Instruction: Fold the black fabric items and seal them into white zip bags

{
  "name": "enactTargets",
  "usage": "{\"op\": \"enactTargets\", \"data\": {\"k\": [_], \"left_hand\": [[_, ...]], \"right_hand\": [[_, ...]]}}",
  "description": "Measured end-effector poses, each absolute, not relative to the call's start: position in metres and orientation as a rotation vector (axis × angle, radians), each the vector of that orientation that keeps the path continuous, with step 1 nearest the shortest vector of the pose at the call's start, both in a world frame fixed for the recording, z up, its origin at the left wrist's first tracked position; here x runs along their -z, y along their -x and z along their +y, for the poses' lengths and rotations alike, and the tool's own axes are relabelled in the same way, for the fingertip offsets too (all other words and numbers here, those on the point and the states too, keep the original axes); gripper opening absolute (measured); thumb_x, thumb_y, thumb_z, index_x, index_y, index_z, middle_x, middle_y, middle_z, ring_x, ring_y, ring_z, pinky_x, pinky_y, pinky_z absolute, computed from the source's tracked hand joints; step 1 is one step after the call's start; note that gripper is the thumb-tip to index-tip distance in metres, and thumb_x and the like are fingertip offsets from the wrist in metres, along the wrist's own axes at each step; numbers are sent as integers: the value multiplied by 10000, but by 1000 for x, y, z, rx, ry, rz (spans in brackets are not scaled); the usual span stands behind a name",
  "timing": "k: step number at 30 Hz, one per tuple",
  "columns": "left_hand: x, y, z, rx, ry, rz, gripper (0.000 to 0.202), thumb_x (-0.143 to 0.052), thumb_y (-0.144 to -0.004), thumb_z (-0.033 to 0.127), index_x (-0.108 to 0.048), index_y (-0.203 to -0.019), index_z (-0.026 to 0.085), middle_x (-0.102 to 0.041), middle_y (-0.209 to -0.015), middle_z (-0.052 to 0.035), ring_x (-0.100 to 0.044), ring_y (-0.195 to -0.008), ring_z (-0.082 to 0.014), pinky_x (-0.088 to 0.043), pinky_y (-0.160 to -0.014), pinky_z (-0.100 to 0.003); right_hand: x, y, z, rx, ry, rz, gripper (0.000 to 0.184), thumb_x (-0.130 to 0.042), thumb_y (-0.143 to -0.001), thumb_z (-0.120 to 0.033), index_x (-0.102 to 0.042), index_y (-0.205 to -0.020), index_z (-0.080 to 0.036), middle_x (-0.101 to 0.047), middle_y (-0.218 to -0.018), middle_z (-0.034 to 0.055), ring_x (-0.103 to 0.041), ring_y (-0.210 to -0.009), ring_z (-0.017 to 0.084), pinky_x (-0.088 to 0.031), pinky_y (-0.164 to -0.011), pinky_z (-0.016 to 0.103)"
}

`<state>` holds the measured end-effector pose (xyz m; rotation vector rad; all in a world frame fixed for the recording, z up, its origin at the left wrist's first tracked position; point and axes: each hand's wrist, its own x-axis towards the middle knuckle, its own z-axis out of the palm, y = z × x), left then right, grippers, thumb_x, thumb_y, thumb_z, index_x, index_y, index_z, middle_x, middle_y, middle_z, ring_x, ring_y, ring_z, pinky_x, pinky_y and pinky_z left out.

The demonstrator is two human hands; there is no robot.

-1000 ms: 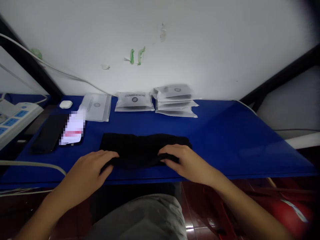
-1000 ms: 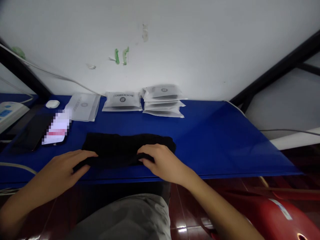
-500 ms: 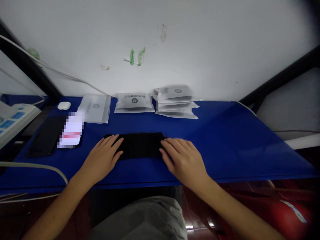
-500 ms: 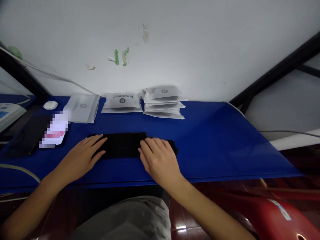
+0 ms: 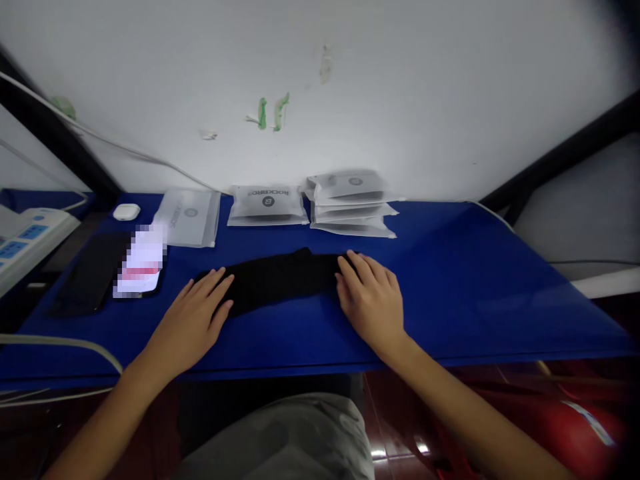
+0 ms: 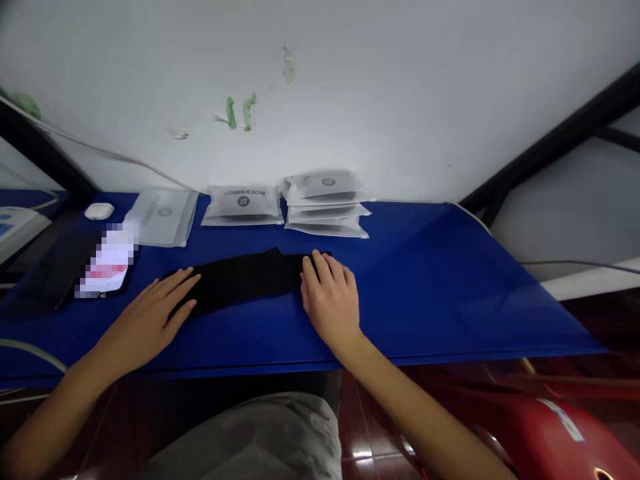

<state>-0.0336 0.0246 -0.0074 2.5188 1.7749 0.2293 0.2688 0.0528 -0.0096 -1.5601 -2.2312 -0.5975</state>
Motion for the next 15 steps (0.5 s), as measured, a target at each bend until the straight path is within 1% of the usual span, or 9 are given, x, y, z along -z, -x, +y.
{"op": "enactTargets", "data": {"k": [1,3,4,5,8,10,13,15], "left_hand": [[8,35,23,-236,-2508,1782,471,-284,-969,333,-436,-1377,154,-415,-1465,-111,-359,-1365,-249,-338,-1086,-508],[9,37,21,-234,-2488,1827,464,-281,-965,312,-450,-1367,154,-419,-1462,-113,-346,-1371,-263,-331,-1082,-534],[8,38,20,-228,-2481,1858,465,-286,-961,309,-456,-1362,148,-426,-1456,-121,-356,-1364,-276,-336,-1074,-546],[8,38,18,-219,-2477,1886,468,-293,-957,311,-460,-1359,139,-437,-1446,-132,-376,-1350,-287,-344,-1064,-554],[4,36,8,-173,-2499,1932,480,-305,-952,326,-478,-1344,108,-485,-1399,-167,-465,-1281,-300,-391,-1027,-537],[1,34,-3,-136,-2527,1927,497,-312,-953,370,-500,-1327,100,-518,-1365,-180,-513,-1235,-301,-422,-1003,-515],[-4,30,-21,-117,-2574,1863,523,-317,-952,443,-534,-1301,120,-561,-1324,-165,-548,-1198,-293,-449,-983,-496],[-6,28,-29,-125,-2603,1814,520,-316,-953,459,-551,-1285,135,-577,-1310,-150,-560,-1183,-289,-467,-963,-489]], "right_hand": [[8,-265,48,603,1591,-2211,309,-448,-927,-232,-602,-1174,-127,-675,-1105,148,-622,-984,290,-497,-776,414],[7,-259,42,551,1649,-2225,309,-443,-939,-302,-627,-1110,-120,-705,-948,130,-648,-807,257,-492,-631,356],[7,-257,41,500,1669,-2243,325,-435,-944,-327,-629,-1099,-117,-704,-933,128,-650,-785,251,-490,-604,345],[7,-255,43,438,1679,-2260,342,-428,-947,-346,-626,-1101,-113,-699,-961,134,-652,-808,256,-499,-607,344],[8,-252,54,248,1675,-2290,388,-420,-950,-377,-608,-1137,-93,-662,-1110,160,-636,-959,289,-535,-714,382],[9,-250,65,139,1664,-2312,415,-422,-948,-389,-594,-1165,-79,-631,-1183,174,-612,-1041,306,-533,-803,413],[10,-246,80,30,1643,-2343,460,-418,-947,-401,-566,-1214,-57,-580,-1270,196,-556,-1156,326,-492,-924,448],[11,-243,88,-15,1634,-2357,491,-416,-945,-413,-548,-1243,-46,-549,-1310,207,-521,-1207,331,-450,-987,459]]}}
